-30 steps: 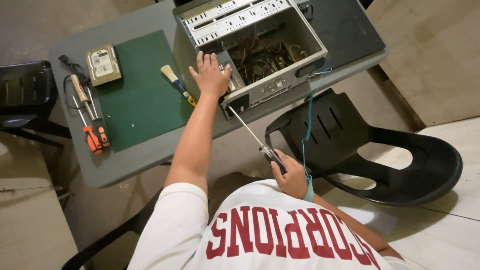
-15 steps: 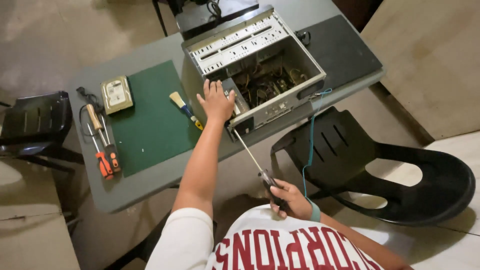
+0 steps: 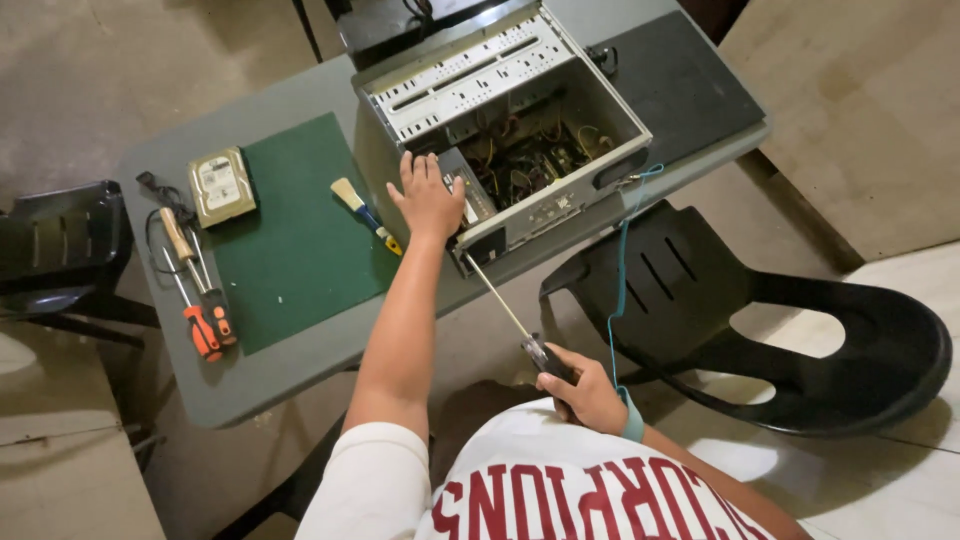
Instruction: Removing internal hardware components like a hard drive and power supply from a desktop computer case using a screwdriver.
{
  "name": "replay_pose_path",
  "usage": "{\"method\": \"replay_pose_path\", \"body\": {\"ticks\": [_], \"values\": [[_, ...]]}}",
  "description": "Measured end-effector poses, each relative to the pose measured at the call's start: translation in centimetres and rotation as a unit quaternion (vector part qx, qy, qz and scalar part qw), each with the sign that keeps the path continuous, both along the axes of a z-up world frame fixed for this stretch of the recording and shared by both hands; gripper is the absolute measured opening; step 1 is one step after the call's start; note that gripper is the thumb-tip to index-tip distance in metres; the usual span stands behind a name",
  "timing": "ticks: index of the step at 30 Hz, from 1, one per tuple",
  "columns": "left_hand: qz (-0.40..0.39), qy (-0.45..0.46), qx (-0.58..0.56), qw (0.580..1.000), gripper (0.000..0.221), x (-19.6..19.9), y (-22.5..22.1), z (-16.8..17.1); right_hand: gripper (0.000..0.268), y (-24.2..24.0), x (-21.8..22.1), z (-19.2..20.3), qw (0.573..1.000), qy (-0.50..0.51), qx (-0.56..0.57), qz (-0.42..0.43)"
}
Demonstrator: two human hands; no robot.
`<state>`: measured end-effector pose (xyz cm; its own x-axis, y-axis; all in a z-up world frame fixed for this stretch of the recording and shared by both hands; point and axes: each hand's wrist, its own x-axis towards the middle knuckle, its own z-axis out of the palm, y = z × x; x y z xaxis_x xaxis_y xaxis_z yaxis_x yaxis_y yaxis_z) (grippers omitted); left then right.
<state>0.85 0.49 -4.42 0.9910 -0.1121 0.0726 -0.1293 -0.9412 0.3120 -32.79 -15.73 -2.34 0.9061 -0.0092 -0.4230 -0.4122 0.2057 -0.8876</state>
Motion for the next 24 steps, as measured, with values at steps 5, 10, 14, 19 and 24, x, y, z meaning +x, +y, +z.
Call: {"method": "replay_pose_path", "body": {"ticks": [5, 10, 14, 19, 24], "values": [[-0.002, -0.030, -0.007, 1.000, 0.065, 0.8, -0.3, -1.0, 0.063, -0.2, -0.3, -1.6, 0.963, -0.055, -0.262, 0.010], [0.009, -0.042, -0.013, 0.999, 0.062, 0.4, -0.1, -1.3, 0.064, 0.6, -1.1, -2.6, 0.866, -0.180, -0.465, 0.038], [0.013, -0.037, -0.011, 0.999, 0.061, 0.6, -0.3, -1.4, 0.053, 0.3, -1.2, -2.9, 0.727, -0.254, -0.638, -0.007], [0.016, -0.036, -0.012, 0.999, 0.059, 0.9, -0.1, -1.7, 0.053, -0.6, -0.8, -2.3, 0.664, -0.276, -0.693, -0.054], [0.005, 0.100, -0.007, 0.995, 0.060, -0.5, 0.0, 3.3, 0.051, -0.7, 0.4, 3.3, 0.988, 0.096, -0.066, -0.099]]}}
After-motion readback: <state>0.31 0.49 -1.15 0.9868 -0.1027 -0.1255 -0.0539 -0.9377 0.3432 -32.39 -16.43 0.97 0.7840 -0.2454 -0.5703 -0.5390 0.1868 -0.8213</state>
